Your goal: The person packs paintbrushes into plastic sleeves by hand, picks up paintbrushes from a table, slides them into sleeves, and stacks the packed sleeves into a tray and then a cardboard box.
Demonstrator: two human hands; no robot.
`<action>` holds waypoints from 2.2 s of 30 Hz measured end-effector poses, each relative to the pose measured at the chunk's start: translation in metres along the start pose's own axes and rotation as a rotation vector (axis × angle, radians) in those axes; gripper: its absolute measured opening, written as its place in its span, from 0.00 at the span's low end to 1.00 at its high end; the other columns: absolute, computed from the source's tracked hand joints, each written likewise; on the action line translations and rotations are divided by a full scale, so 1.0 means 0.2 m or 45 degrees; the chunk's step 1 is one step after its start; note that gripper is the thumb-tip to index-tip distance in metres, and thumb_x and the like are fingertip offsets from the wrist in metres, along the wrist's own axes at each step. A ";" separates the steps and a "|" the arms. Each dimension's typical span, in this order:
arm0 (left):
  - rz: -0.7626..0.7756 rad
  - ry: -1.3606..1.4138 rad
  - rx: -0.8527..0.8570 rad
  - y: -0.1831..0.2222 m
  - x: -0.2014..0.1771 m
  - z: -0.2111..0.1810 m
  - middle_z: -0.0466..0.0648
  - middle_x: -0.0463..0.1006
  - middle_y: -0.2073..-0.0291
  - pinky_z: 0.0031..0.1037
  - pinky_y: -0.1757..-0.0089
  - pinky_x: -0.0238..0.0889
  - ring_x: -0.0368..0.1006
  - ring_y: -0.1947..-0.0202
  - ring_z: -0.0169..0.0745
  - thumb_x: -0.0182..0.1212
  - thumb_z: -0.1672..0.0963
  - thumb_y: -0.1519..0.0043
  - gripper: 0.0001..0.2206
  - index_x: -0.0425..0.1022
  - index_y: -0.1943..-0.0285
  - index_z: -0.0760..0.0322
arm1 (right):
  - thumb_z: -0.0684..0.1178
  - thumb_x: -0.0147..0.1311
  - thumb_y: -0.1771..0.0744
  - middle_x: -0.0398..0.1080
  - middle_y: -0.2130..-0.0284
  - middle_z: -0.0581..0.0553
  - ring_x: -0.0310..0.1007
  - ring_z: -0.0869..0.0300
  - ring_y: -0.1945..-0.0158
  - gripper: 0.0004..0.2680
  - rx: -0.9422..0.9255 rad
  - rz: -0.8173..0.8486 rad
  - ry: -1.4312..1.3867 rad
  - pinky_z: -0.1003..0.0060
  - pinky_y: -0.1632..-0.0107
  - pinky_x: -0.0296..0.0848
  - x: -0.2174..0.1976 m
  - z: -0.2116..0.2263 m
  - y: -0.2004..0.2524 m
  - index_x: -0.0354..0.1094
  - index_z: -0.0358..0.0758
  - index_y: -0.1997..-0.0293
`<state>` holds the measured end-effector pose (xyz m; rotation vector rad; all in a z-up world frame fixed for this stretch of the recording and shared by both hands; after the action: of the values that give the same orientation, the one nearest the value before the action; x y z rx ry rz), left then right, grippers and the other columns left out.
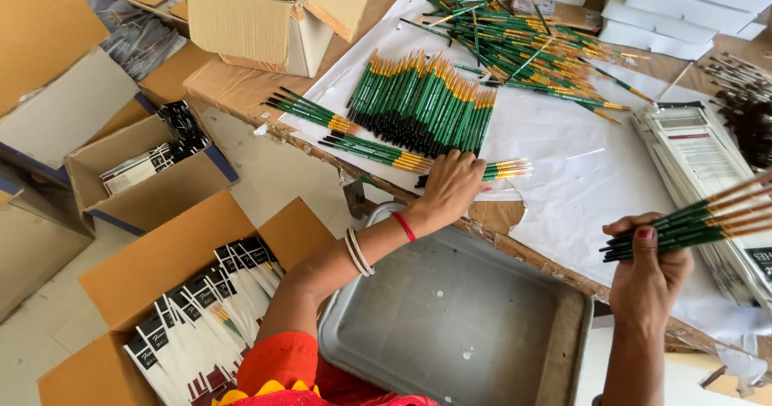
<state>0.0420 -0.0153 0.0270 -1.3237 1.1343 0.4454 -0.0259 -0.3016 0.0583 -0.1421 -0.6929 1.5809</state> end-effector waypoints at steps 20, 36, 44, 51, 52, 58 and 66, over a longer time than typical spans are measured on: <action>0.277 1.697 0.152 -0.42 -0.20 -0.73 0.46 0.85 0.69 0.23 0.66 0.72 0.75 0.70 0.26 0.72 0.56 0.40 0.13 0.81 0.55 0.74 | 0.34 0.56 0.32 0.79 0.59 0.41 0.79 0.58 0.54 0.06 0.508 0.162 0.090 0.61 0.43 0.79 0.05 -0.24 0.04 0.74 0.27 0.52; 0.326 1.659 0.171 -0.42 -0.18 -0.69 0.45 0.87 0.64 0.19 0.64 0.72 0.76 0.67 0.22 0.66 0.56 0.35 0.12 0.82 0.49 0.71 | 0.34 0.56 0.33 0.79 0.58 0.39 0.80 0.57 0.54 0.08 0.502 0.155 0.086 0.60 0.45 0.79 0.07 -0.22 0.03 0.74 0.26 0.50; 0.322 1.921 0.031 -0.35 -0.13 -0.62 0.44 0.83 0.68 0.17 0.65 0.69 0.73 0.68 0.21 0.65 0.57 0.34 0.09 0.76 0.54 0.73 | 0.35 0.56 0.34 0.79 0.59 0.40 0.82 0.58 0.55 0.08 0.543 0.066 0.032 0.61 0.45 0.80 0.08 -0.20 0.02 0.74 0.30 0.51; 0.208 1.874 0.115 -0.47 -0.25 -0.60 0.47 0.84 0.65 0.22 0.61 0.74 0.79 0.65 0.27 0.65 0.59 0.36 0.07 0.77 0.53 0.70 | 0.34 0.57 0.32 0.80 0.60 0.40 0.80 0.60 0.56 0.07 0.486 0.123 0.129 0.62 0.47 0.79 0.04 -0.23 0.03 0.75 0.26 0.51; 0.028 2.101 0.048 -0.53 -0.37 -0.55 0.47 0.85 0.63 0.26 0.58 0.77 0.81 0.63 0.32 0.64 0.58 0.35 0.07 0.75 0.53 0.67 | 0.35 0.57 0.32 0.79 0.62 0.41 0.78 0.61 0.56 0.07 0.490 0.151 0.140 0.63 0.47 0.77 0.06 -0.22 0.03 0.75 0.27 0.50; -0.056 2.204 -0.043 -0.79 -0.46 -0.22 0.46 0.82 0.65 0.33 0.61 0.74 0.78 0.68 0.39 0.59 0.56 0.32 0.06 0.74 0.57 0.64 | 0.36 0.54 0.32 0.77 0.58 0.45 0.78 0.62 0.55 0.05 0.536 0.160 0.104 0.61 0.44 0.79 0.09 -0.20 0.04 0.73 0.28 0.53; 0.539 0.322 0.405 -0.84 -0.32 -0.28 0.47 0.84 0.68 0.37 0.61 0.70 0.78 0.69 0.35 0.65 0.57 0.38 0.04 0.82 0.57 0.59 | 0.37 0.53 0.32 0.76 0.57 0.46 0.81 0.58 0.52 0.06 0.626 0.146 0.138 0.63 0.44 0.77 0.08 -0.21 0.04 0.73 0.31 0.52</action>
<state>0.1279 -0.0896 0.1770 -0.8757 1.6350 0.3877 -0.0144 -0.2720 0.0259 0.0980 -0.2011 1.7939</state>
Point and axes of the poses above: each hand's wrist, its own y-axis away from the middle knuckle, its own x-axis out of the palm, z = x × y, the point moved 6 cm from there along -y, towards the middle knuckle
